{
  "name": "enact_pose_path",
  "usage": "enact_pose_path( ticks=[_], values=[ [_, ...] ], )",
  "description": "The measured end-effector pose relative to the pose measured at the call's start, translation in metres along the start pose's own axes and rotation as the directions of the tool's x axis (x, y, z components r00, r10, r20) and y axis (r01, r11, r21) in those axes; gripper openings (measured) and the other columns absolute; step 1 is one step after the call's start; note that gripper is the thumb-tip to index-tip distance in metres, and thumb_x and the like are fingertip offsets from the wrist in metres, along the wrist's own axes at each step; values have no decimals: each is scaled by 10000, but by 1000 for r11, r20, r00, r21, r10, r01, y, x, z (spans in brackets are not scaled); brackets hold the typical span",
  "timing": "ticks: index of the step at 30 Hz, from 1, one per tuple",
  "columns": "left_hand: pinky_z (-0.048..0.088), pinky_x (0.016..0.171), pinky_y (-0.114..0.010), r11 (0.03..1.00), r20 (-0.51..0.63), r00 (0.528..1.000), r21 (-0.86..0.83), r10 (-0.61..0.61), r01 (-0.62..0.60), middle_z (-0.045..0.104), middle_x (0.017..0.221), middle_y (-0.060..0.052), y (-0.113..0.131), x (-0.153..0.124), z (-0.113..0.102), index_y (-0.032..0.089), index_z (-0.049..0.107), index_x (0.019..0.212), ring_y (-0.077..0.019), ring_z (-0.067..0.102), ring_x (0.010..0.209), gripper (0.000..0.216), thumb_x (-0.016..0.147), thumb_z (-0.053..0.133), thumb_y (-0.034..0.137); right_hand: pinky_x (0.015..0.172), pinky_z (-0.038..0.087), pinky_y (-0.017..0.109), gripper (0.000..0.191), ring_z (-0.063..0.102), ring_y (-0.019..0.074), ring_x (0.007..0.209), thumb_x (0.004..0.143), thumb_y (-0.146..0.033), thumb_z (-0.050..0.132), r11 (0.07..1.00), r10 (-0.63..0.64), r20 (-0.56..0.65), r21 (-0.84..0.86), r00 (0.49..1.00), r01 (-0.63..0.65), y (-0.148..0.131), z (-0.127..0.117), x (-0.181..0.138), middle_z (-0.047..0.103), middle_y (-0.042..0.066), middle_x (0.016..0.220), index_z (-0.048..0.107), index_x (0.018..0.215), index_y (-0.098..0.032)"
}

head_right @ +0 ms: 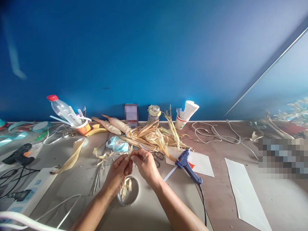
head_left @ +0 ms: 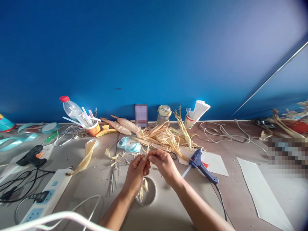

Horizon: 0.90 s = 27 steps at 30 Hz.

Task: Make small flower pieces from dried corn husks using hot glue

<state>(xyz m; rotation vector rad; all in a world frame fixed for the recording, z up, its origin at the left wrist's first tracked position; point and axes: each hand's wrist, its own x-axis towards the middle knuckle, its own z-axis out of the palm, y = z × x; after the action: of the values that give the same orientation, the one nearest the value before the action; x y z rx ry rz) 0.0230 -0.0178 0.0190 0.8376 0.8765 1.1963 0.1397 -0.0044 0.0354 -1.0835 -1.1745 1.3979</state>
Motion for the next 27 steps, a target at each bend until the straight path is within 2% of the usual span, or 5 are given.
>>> enact_pose_path(
  ticks=[11,17,21,27],
  values=[
    [191,446,-213,997,1,1000,69,20,-20,346,483,74,-4,0,-6,167,461,628,-60,243,458,287,844,531,343,558,348,233,102,436,103,566,739,-258,619,998,-58,37,36,998,57,5,-2,2,527,-25,597,637,723,-159],
    [208,437,-176,987,49,993,-115,-110,115,371,489,74,3,0,-6,149,521,654,-37,254,438,261,798,595,354,563,367,236,140,470,103,562,755,-302,628,987,-1,160,161,987,-25,17,-9,8,553,-14,614,629,727,-164],
    [208,427,-164,976,85,982,-124,-167,177,388,477,72,5,1,-9,145,545,668,-27,251,422,249,776,622,356,563,370,235,171,466,102,552,730,-333,652,995,1,157,96,988,-16,16,-10,9,548,-19,591,626,723,-164],
    [193,418,-175,988,76,985,27,-153,151,419,476,60,4,2,-12,144,559,666,-33,273,415,268,782,599,383,538,361,232,218,447,99,528,730,-366,639,999,4,169,-37,986,2,10,-11,9,530,-23,562,590,686,-158]
  ],
)
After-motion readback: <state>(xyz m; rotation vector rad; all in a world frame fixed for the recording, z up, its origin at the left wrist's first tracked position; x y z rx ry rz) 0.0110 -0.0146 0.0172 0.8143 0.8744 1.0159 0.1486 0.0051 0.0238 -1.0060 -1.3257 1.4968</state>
